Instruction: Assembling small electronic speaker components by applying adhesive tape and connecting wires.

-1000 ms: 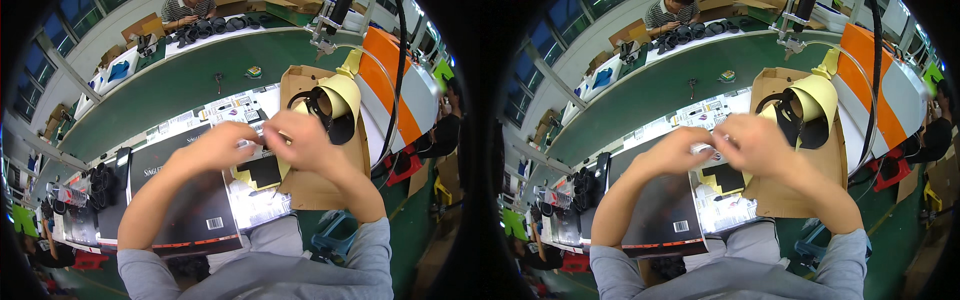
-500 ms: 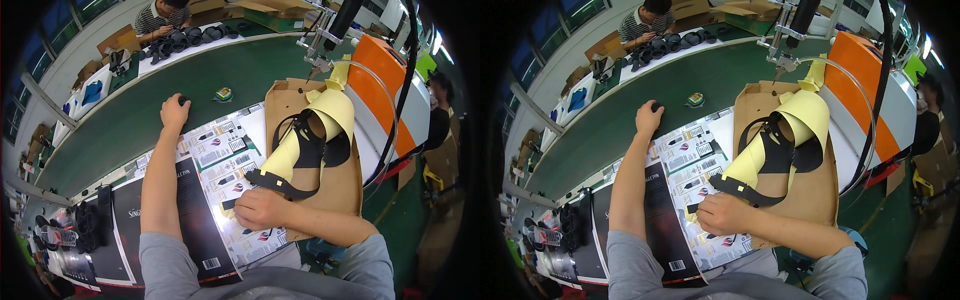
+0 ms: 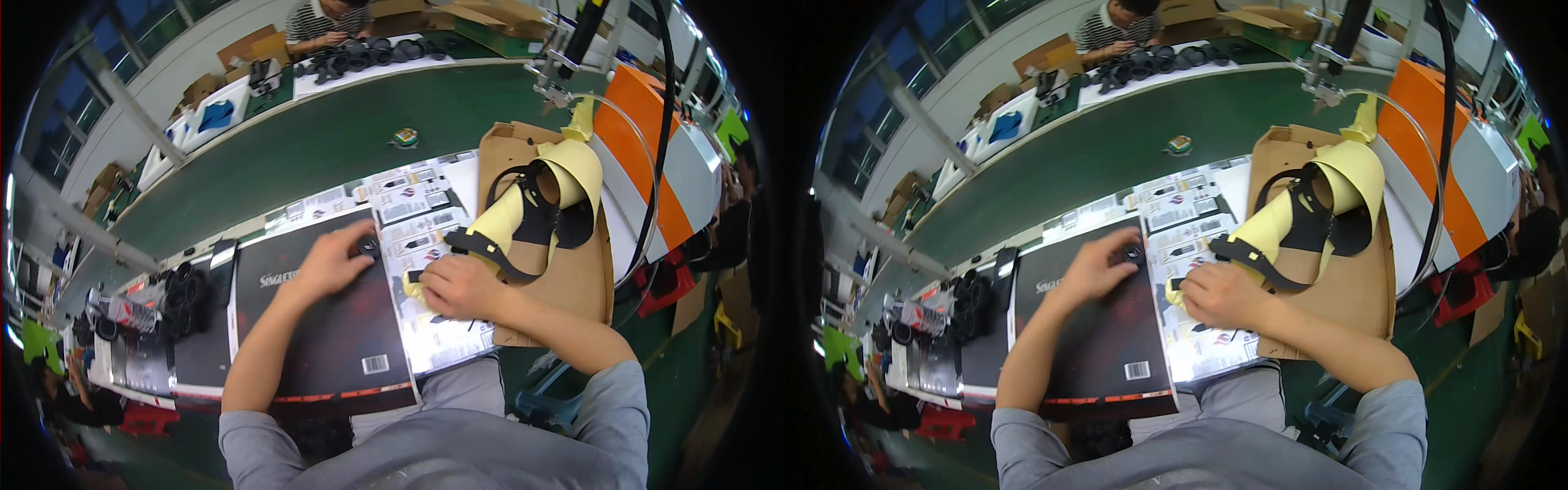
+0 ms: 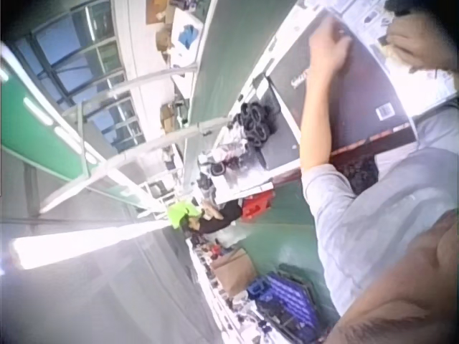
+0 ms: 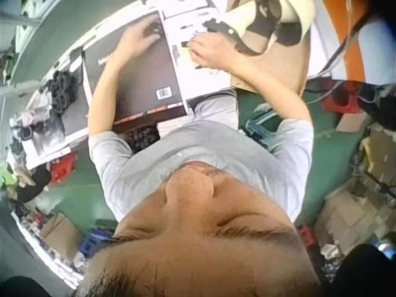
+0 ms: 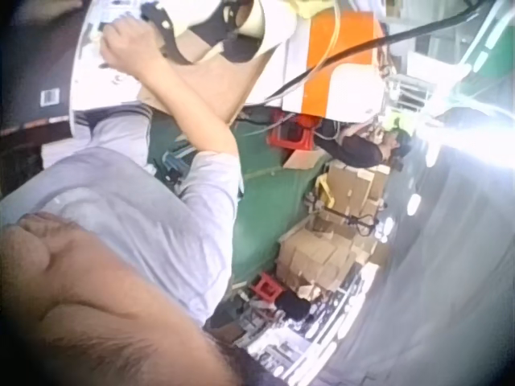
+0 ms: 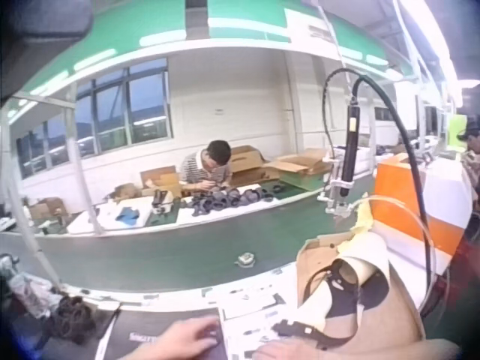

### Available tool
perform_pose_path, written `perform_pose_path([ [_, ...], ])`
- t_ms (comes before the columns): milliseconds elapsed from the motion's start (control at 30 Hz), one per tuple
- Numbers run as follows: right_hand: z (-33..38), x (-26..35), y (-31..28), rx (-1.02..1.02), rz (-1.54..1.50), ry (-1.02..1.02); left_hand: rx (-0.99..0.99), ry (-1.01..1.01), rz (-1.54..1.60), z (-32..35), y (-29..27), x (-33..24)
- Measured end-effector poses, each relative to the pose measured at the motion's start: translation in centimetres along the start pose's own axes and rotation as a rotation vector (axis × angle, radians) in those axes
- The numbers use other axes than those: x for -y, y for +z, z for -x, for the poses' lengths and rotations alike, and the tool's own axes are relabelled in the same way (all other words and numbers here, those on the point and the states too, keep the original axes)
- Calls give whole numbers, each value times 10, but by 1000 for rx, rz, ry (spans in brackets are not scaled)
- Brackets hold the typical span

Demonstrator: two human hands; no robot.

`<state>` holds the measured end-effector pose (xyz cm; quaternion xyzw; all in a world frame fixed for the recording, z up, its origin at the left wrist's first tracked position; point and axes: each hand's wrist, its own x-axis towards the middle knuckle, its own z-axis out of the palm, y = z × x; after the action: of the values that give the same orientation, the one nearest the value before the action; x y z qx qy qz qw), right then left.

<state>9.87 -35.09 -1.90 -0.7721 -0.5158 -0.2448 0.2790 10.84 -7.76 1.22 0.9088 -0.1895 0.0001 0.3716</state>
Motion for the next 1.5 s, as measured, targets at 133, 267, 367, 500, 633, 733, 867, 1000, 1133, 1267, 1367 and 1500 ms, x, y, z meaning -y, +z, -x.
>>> perform_pose_path([
  [133, -13, 6, -2, 217, 136, -33, -98, 133, -262, 41, 10, 0],
  [267, -43, 19, -14, 372, 136, 81, -178, 171, -336, 63, 6, 5],
  [367, -66, 20, -24, 377, -149, 277, -239, 195, -349, 66, 13, 10],
  [500, -61, -16, -16, 190, -958, 946, -267, 244, -435, 47, 27, -21],
  [633, -43, -26, -9, -57, -1156, 1148, -33, 316, -2, 31, 42, -58],
  [733, -33, -23, -10, -130, -1115, 1094, 66, 218, 322, 29, 62, -70],
  [867, -34, -20, -3, -248, -1181, 1030, -33, 447, -112, 28, 69, -65],
  [1000, -38, -25, -18, -392, -1167, 1129, -127, 621, -438, 36, 51, -60],
  [1133, -43, -14, -34, -79, -676, 663, -70, 681, -562, 60, 42, -60],
  [1267, -46, 22, -30, 281, -114, 18, 66, 480, -298, 79, 36, -53],
  [1367, -41, 23, -26, 474, -5, 48, 60, 441, -289, 82, 32, -36],
  [1500, -25, 15, -25, 550, 25, 178, 15, 451, -300, 82, 34, -30],
])
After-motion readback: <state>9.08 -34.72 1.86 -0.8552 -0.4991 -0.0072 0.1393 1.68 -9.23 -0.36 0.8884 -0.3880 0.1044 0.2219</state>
